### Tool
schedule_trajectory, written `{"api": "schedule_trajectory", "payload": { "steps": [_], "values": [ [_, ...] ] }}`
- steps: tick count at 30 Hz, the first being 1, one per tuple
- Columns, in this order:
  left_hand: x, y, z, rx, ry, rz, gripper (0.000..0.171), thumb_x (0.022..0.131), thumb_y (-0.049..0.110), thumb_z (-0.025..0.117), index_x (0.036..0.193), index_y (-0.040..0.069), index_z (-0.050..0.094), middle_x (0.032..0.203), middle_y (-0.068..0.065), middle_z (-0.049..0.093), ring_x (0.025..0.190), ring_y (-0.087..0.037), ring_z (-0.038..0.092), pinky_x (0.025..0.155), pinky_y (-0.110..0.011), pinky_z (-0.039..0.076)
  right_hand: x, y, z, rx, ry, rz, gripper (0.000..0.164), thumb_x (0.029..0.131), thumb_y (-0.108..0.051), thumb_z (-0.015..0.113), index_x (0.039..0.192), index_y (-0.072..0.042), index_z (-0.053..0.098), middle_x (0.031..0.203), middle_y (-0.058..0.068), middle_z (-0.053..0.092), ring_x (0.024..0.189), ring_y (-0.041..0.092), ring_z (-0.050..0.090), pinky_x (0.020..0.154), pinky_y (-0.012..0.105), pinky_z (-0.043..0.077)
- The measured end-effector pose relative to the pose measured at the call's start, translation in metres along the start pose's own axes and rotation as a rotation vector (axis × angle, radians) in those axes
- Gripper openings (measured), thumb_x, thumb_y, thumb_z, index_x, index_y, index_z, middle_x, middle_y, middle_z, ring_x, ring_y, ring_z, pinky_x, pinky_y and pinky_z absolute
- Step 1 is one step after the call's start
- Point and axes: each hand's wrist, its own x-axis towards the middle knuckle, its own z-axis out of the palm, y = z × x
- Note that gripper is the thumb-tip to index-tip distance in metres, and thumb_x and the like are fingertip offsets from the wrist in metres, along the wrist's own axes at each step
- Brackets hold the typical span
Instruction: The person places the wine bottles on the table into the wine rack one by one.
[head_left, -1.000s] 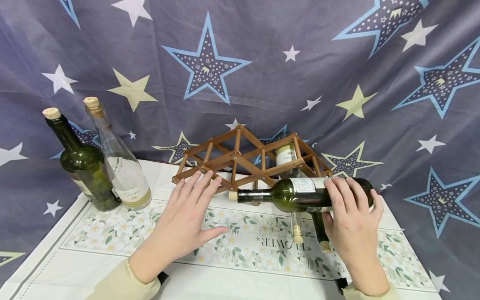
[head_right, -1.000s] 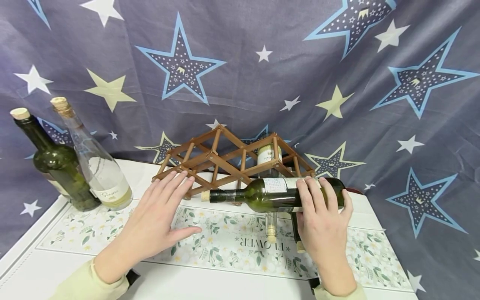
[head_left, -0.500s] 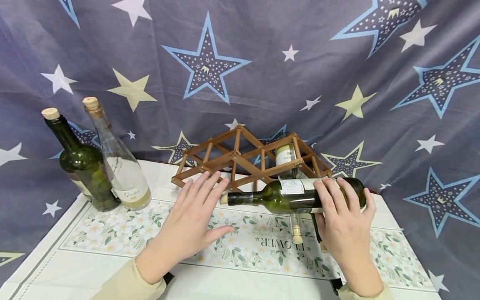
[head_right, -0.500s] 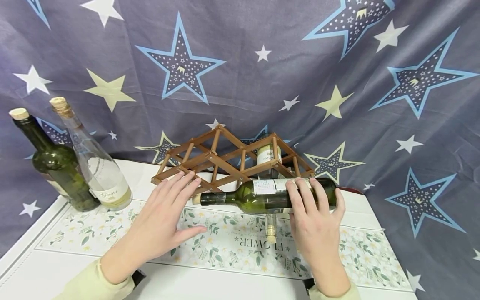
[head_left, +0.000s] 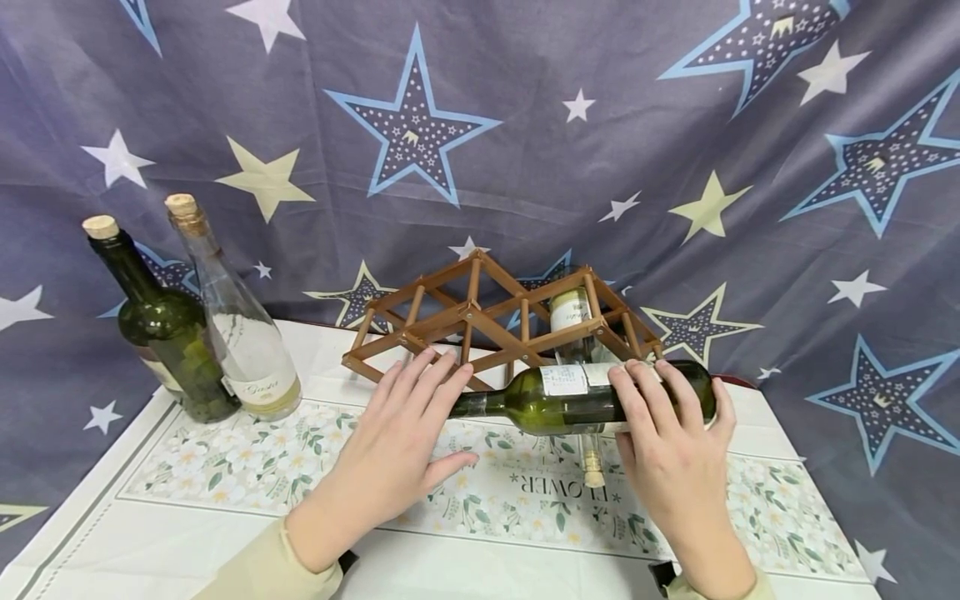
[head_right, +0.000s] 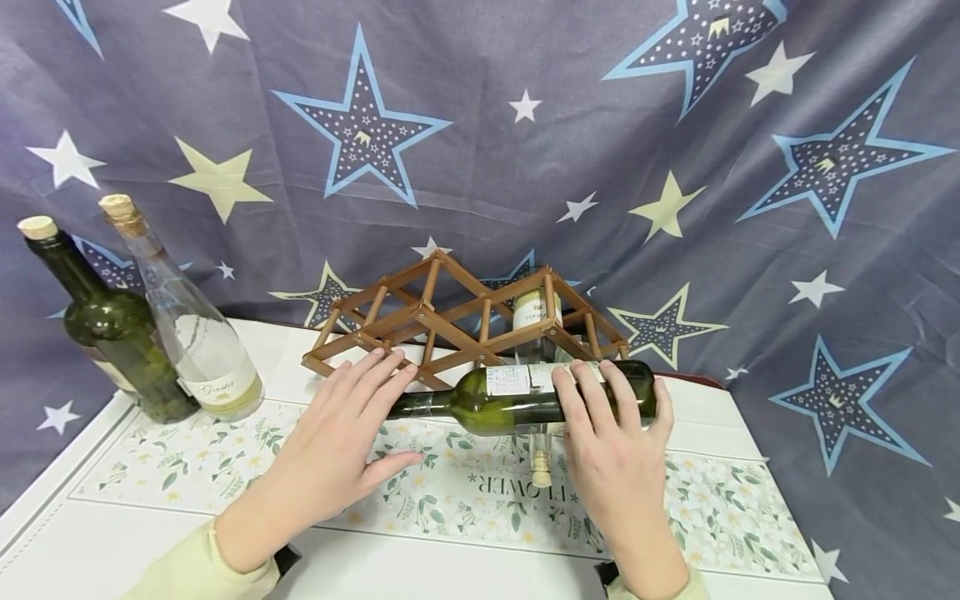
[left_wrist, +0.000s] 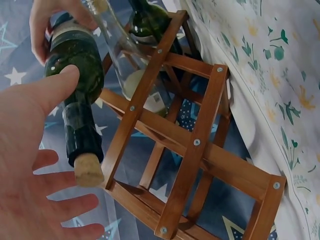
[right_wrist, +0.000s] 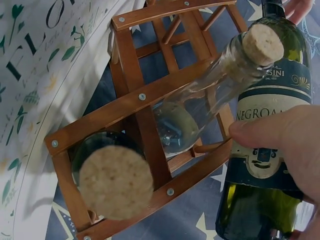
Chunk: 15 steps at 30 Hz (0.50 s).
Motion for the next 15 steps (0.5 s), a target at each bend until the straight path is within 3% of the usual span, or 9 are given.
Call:
{"api": "schedule_trajectory", "payload": {
  "steps": [10, 15],
  "values": [
    [0.007, 0.006, 0.006, 0.018, 0.0, 0.049, 0.085, 0.092, 0.053, 0.064, 0.156, 0.007, 0.033, 0.158, -0.014, 0.032, 0.148, -0.033, 0.02, 0.119, -0.051, 0.009, 0.004, -0.009, -0.003, 0.016, -0.019, -0.023, 0.078, 0.058, -0.003, 0.073, 0.135, -0.01, 0.061, 0.132, 0.01, 0.062, 0.12, 0.04, 0.052, 0.103, 0.072, 0.021],
    [0.008, 0.007, 0.01, 0.011, 0.031, 0.074, 0.076, 0.094, 0.044, 0.065, 0.153, 0.004, 0.038, 0.152, -0.016, 0.041, 0.144, -0.034, 0.03, 0.118, -0.05, 0.013, 0.006, -0.013, -0.004, 0.029, -0.023, -0.032, 0.079, 0.057, -0.004, 0.076, 0.135, -0.01, 0.062, 0.131, 0.011, 0.062, 0.118, 0.04, 0.052, 0.1, 0.074, 0.022]
  ]
}}
